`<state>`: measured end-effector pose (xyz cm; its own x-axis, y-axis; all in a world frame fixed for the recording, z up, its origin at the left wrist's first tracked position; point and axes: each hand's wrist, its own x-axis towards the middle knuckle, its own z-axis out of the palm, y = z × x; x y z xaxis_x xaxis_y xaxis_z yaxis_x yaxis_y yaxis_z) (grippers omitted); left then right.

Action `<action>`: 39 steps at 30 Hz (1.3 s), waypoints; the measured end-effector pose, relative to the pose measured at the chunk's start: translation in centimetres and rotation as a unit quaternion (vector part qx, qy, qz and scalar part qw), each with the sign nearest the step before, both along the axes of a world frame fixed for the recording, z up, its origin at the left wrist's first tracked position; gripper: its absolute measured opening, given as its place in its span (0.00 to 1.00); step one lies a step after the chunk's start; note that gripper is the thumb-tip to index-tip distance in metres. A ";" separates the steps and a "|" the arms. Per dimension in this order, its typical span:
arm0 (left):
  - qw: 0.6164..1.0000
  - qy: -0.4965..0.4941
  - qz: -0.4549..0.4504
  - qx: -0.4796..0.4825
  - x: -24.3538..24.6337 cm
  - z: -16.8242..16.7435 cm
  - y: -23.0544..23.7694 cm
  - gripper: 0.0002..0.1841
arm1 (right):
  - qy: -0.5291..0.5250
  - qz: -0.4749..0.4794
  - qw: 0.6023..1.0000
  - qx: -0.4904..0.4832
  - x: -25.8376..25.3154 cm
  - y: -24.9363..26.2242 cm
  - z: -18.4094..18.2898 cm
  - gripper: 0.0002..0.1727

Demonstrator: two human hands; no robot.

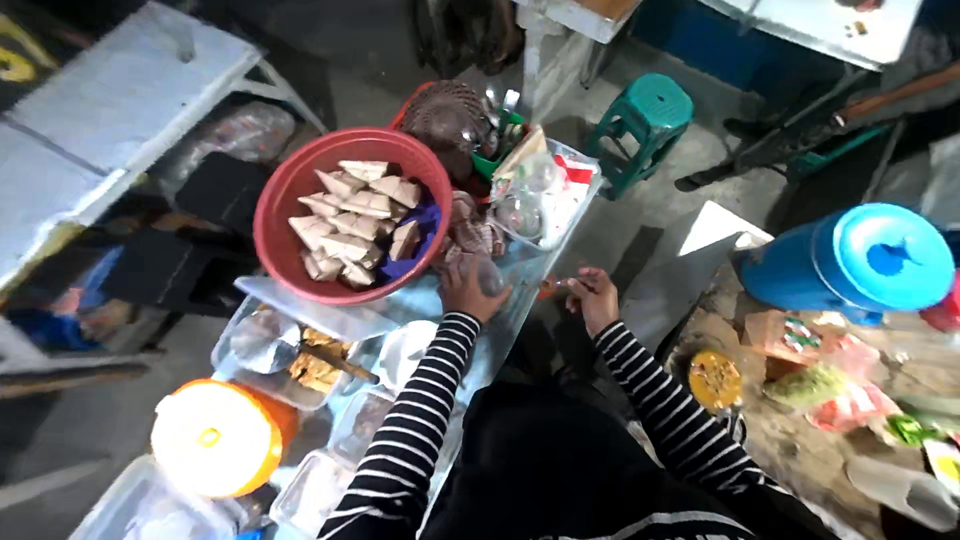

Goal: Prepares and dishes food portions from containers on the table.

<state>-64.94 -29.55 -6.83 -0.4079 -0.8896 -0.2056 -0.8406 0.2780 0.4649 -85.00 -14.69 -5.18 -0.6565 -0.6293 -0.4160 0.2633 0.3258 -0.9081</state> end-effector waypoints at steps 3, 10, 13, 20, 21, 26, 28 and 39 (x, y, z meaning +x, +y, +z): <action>0.994 -0.099 -0.042 0.034 -1.6 -2.9 -0.5 0.55 | 0.010 -0.103 0.995 -0.005 -2.7 5.9 0.1 0.18; 0.975 -0.191 -0.087 0.067 -3.7 -2.4 -0.1 0.61 | 0.060 -0.405 0.910 0.071 -6.7 23.8 -2.0 0.25; 0.966 -0.217 -0.111 0.082 -4.0 -1.9 0.3 0.62 | 0.081 -0.502 0.852 0.125 -7.7 29.1 -3.3 0.26; 0.957 -0.250 -0.136 0.061 -4.2 -2.1 0.1 0.61 | 0.183 -0.407 0.795 0.410 -9.4 31.5 -3.2 0.24; 0.957 -0.249 -0.138 0.061 -4.0 -2.3 0.0 0.62 | 0.194 -0.354 0.793 0.456 -9.5 31.1 -2.7 0.23; 0.949 -0.262 -0.156 0.079 -2.8 -3.4 -0.7 0.71 | 0.211 -0.179 0.751 0.599 -9.3 29.2 -1.3 0.23; 0.950 -0.259 -0.154 0.084 -2.5 -3.5 -0.9 0.72 | 0.239 -0.169 0.751 0.593 -8.8 28.1 -0.9 0.23; 0.977 -0.175 -0.093 0.083 -1.1 -2.6 -1.4 0.64 | 0.206 0.110 0.969 0.083 2.0 4.1 -3.6 0.18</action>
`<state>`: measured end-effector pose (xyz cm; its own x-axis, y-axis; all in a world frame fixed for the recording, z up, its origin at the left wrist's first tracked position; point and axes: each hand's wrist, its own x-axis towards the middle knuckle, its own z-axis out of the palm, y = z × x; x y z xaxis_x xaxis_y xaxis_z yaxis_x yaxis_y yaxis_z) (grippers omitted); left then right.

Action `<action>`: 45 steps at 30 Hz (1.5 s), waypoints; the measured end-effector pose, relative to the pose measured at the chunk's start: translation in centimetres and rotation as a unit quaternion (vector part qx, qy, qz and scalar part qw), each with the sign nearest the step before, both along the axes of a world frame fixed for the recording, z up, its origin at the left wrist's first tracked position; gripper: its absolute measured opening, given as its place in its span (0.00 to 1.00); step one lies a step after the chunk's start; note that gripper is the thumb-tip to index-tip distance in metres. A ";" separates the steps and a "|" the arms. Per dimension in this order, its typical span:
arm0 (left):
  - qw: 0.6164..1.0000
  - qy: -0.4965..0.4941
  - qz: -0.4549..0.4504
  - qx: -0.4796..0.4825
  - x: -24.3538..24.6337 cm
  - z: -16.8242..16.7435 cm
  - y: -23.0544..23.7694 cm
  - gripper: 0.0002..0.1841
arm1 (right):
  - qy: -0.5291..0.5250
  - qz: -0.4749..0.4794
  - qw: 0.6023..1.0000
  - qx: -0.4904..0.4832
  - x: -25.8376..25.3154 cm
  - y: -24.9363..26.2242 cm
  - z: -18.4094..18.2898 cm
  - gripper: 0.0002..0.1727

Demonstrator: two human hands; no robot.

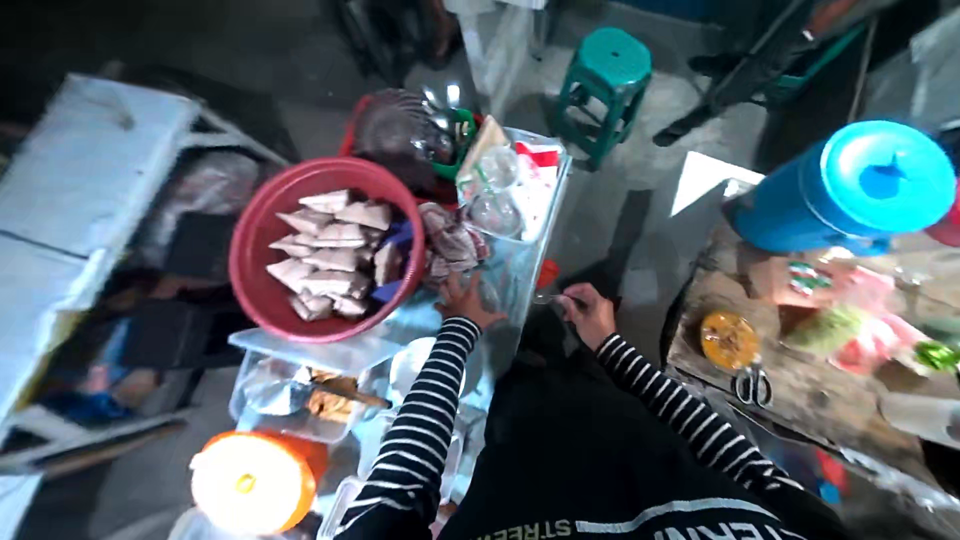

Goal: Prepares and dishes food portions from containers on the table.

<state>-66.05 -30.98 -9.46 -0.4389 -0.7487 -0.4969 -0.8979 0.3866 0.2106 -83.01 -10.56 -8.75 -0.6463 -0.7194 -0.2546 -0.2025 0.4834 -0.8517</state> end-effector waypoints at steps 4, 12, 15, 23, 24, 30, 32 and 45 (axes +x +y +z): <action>0.999 0.008 0.030 -0.014 -0.3 0.1 -0.2 0.60 | -0.029 0.058 0.997 0.031 1.6 -5.1 -0.3 0.16; 0.998 -0.001 0.067 -0.001 -0.5 0.4 -0.6 0.58 | -0.008 0.091 0.996 0.020 0.3 -9.7 -0.2 0.16; 0.994 0.033 0.103 0.022 -1.1 0.8 0.0 0.60 | -0.008 0.124 0.991 0.040 -0.6 -10.5 0.1 0.17; 0.984 0.002 0.169 0.050 -3.3 2.9 -0.2 0.61 | -0.117 0.231 0.966 0.003 -3.7 -12.4 -2.7 0.15; 0.983 -0.001 0.175 0.052 -3.6 3.0 -0.2 0.61 | -0.143 0.240 0.960 0.004 -3.9 -12.6 -3.2 0.15; 0.979 0.000 0.202 0.013 -4.5 1.9 0.3 0.62 | -0.103 0.290 0.949 -0.063 -4.7 -13.6 -5.0 0.16; 0.977 0.002 0.214 -0.017 -4.0 1.1 0.7 0.62 | -0.018 0.362 0.931 -0.054 -4.9 -14.2 -4.4 0.16; 0.976 -0.067 0.204 0.032 -5.6 2.6 1.1 0.61 | 0.112 0.483 0.850 -0.176 -12.0 -18.4 4.9 0.15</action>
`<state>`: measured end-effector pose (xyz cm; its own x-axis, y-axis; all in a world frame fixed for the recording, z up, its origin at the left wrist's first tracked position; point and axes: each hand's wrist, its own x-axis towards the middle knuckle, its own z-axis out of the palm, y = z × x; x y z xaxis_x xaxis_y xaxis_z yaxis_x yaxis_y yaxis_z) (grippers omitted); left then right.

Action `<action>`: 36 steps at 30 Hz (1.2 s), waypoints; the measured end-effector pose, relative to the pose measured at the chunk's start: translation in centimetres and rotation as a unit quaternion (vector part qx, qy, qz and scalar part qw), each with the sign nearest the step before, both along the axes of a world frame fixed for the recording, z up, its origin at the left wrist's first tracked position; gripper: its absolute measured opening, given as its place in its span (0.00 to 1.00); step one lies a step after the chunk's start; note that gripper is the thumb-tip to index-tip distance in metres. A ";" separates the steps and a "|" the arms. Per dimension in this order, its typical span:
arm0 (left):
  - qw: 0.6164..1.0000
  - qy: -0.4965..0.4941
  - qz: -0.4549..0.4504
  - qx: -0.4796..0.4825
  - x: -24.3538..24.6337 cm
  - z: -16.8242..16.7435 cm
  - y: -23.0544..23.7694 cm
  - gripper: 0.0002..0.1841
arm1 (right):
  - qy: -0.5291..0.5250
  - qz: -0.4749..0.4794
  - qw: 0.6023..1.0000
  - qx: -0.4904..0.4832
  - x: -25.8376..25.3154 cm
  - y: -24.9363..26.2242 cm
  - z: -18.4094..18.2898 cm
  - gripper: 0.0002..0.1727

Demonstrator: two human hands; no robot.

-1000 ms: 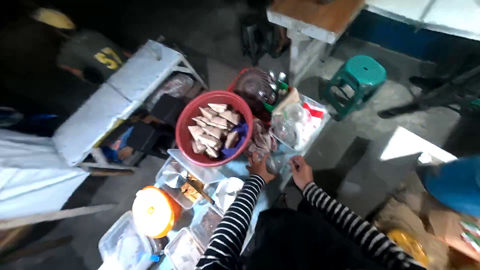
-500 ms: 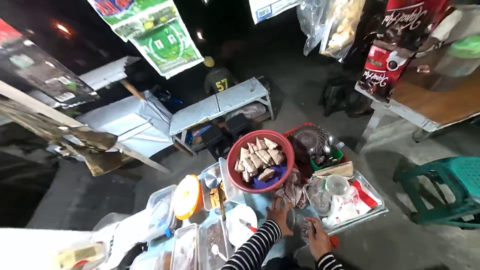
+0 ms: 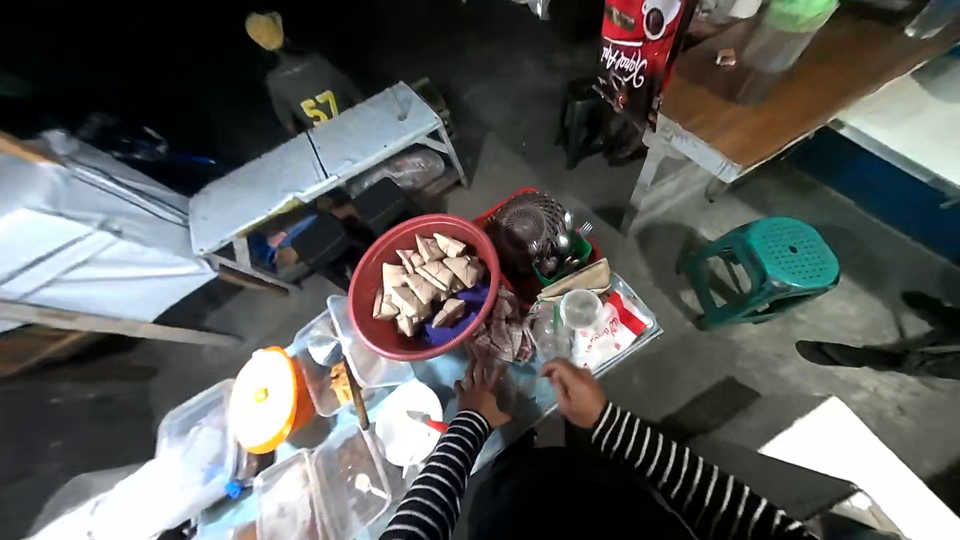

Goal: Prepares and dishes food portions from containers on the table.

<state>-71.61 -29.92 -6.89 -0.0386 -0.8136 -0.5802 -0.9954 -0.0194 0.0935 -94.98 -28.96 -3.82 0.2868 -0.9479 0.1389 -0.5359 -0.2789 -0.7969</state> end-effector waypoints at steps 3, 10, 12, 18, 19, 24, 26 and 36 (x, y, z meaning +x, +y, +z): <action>1.000 0.002 0.011 -0.012 -0.5 -0.4 0.3 0.57 | 0.002 -0.122 0.989 -0.085 -4.4 -6.3 3.1 0.15; 0.986 0.008 -0.010 -0.164 -0.3 -4.4 2.0 0.65 | 0.210 -0.127 0.964 0.099 -9.5 -21.3 2.2 0.24; 0.981 0.027 0.004 -0.191 -0.6 -3.5 3.0 0.68 | 0.236 -0.089 0.960 0.122 -9.2 -22.9 1.0 0.27; 0.889 0.174 0.126 -0.404 1.7 -1.3 9.0 0.55 | 0.209 -0.104 0.967 0.105 -9.4 -23.7 1.0 0.25; 0.875 0.192 0.154 -0.417 2.2 -0.9 10.7 0.52 | 0.206 -0.109 0.968 0.090 -9.4 -23.7 1.1 0.27; 0.851 0.182 0.266 -0.414 3.3 -0.8 19.9 0.42 | 0.265 -0.011 0.962 0.066 -9.1 -24.3 0.7 0.21; 0.843 0.166 0.317 -0.401 3.2 -1.3 23.1 0.37 | 0.238 -0.035 0.970 0.037 -9.4 -24.5 0.3 0.16; 0.766 0.032 0.446 -0.463 7.7 -0.3 29.1 0.23 | -0.267 -0.180 0.946 -0.041 -11.1 -21.5 9.0 0.20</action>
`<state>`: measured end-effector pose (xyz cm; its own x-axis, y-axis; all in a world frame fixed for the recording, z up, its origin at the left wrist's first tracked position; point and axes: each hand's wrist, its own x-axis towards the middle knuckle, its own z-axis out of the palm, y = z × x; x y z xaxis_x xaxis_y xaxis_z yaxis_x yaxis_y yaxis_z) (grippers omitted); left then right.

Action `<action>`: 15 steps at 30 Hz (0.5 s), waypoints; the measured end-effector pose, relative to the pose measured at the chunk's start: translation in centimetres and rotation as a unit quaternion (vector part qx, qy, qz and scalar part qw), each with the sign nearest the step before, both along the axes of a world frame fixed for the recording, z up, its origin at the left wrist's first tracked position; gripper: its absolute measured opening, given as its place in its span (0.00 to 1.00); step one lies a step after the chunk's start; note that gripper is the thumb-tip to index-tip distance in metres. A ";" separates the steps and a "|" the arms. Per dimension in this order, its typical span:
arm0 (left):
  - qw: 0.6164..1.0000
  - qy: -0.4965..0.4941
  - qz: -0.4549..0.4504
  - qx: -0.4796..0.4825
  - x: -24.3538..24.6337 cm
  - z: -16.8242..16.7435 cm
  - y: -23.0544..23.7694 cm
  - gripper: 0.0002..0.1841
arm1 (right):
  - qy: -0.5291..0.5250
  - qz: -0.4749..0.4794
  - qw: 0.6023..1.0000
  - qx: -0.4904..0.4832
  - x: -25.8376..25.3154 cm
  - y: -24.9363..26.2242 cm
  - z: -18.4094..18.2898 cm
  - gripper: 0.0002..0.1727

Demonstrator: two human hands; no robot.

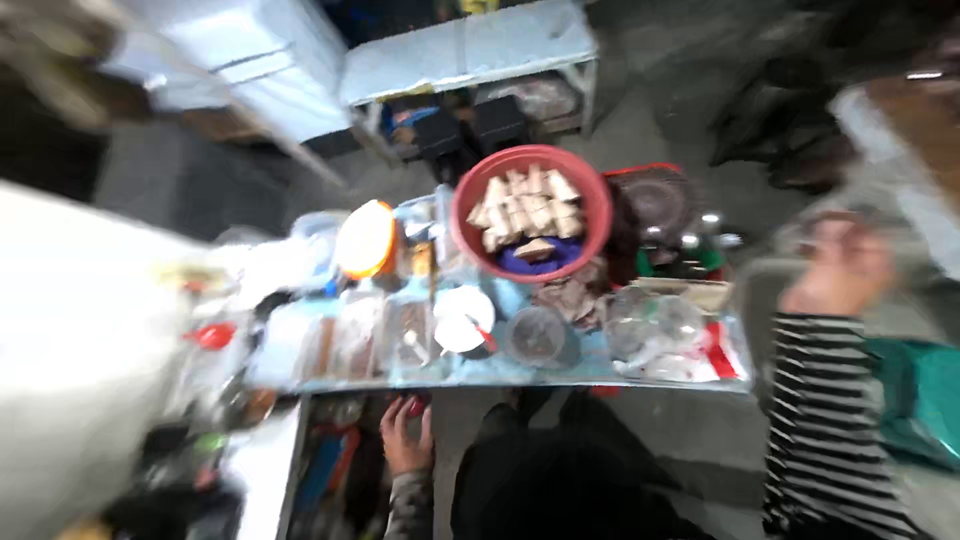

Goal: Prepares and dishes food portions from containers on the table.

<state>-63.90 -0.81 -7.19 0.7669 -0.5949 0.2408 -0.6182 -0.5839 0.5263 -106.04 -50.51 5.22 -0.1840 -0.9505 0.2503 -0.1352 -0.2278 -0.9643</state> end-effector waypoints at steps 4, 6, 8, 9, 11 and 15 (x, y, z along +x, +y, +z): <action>0.998 0.012 0.063 0.029 4.8 3.2 -0.5 0.22 | -0.006 0.259 0.966 0.019 7.2 8.3 1.7 0.18; 0.993 0.039 0.070 0.086 7.7 4.0 -1.0 0.23 | 0.008 0.329 0.940 0.092 11.7 15.8 1.4 0.18; 0.988 0.054 0.064 0.129 10.2 3.5 -1.2 0.24 | 0.028 0.374 0.911 0.173 15.2 22.0 -1.2 0.22; 0.984 0.063 0.062 0.153 11.4 3.1 -1.2 0.24 | 0.049 0.403 0.888 0.217 16.9 24.4 -3.0 0.23; 0.977 0.085 0.061 0.186 13.8 2.1 -0.9 0.24 | 0.108 0.455 0.835 0.292 19.8 28.0 -6.6 0.25; 0.957 0.106 0.047 0.266 19.1 -0.2 0.5 0.38 | 0.155 0.480 0.812 0.292 24.0 33.0 -10.1 0.24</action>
<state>-44.83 -0.28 -7.41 0.8213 -0.5158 -0.2436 -0.4615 -0.8519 0.2477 -82.01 -17.48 -4.91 0.6991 -0.5913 -0.4020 -0.4222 0.1124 -0.8995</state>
